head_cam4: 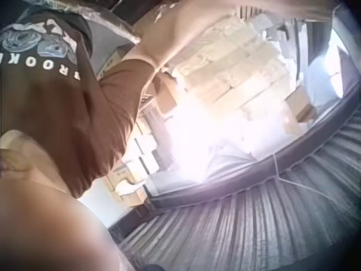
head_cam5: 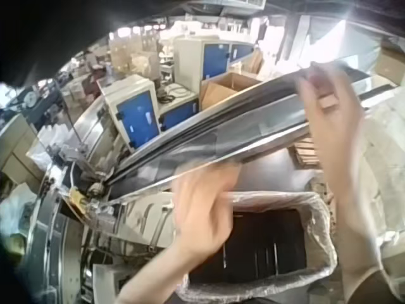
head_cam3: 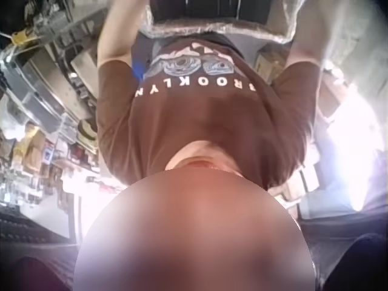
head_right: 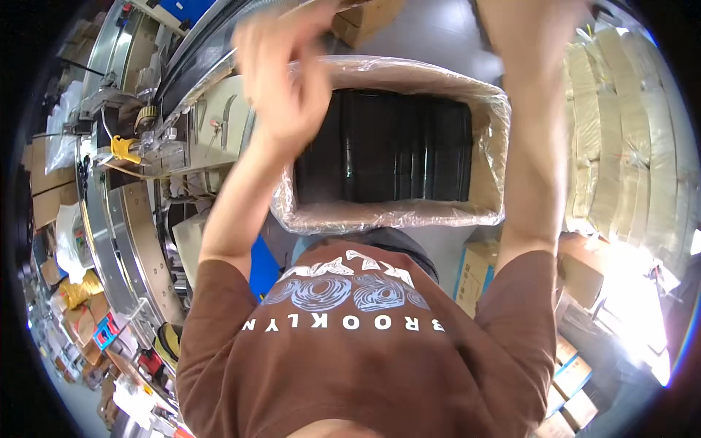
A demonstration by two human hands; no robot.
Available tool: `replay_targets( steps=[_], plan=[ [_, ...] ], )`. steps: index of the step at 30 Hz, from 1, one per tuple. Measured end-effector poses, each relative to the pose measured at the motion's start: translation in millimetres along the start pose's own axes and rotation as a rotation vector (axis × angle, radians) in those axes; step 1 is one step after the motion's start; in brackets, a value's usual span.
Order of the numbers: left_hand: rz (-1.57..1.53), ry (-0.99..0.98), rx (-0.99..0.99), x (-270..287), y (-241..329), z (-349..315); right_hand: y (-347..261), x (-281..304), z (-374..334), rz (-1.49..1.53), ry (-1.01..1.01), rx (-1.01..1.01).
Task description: Sorting metal hardware pins from a conveyor belt into bags, sealing them with tape, and packing black electronic cases into a large lined bin.
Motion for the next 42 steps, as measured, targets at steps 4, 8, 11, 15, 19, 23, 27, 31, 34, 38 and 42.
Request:
replay_targets(
  steps=[4, 8, 11, 15, 19, 23, 27, 31, 34, 38, 42],
  plan=[
    [0.043, -0.540, 0.663, -15, 3, -199, -36, -43, -177, 0.472, -0.501, 0.174],
    [0.273, -1.342, 0.884, -41, 28, -352, 3, -159, -368, 0.324, -1.240, 0.210],
    [0.555, -1.366, 0.856, -51, 20, -374, -8, -191, -390, 0.184, -1.271, 0.359],
    [0.753, -1.132, 0.708, -55, 15, -396, -18, -217, -403, 0.040, -1.340, 0.536],
    [0.736, -1.079, 0.736, -58, 20, -399, -10, -224, -408, -0.019, -1.397, 0.554],
    [0.691, -1.124, 0.716, -58, 20, -398, -14, -233, -400, -0.059, -1.472, 0.587],
    [0.683, -1.138, 0.620, -61, 22, -394, -12, -234, -409, -0.097, -1.344, 0.629],
    [0.666, -1.147, 0.645, -60, 23, -395, -10, -231, -406, 0.002, -1.457, 0.548],
    [0.691, -1.185, 0.647, -62, 24, -399, -14, -226, -408, -0.022, -1.440, 0.515],
    [0.737, -1.253, 0.608, -64, 24, -402, -15, -219, -412, -0.095, -1.356, 0.520],
    [0.693, -1.206, 0.632, -66, 24, -400, -7, -222, -424, -0.063, -1.330, 0.487]
  ],
)
Point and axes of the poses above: each hand's wrist, its own z-axis towards the middle knuckle, its own x-axis out of the back of the hand, y = z × x, the point moved 7 cm from there along z, towards the middle knuckle, and after that the axes turned 4 degrees about y, right-handed, at the moved point
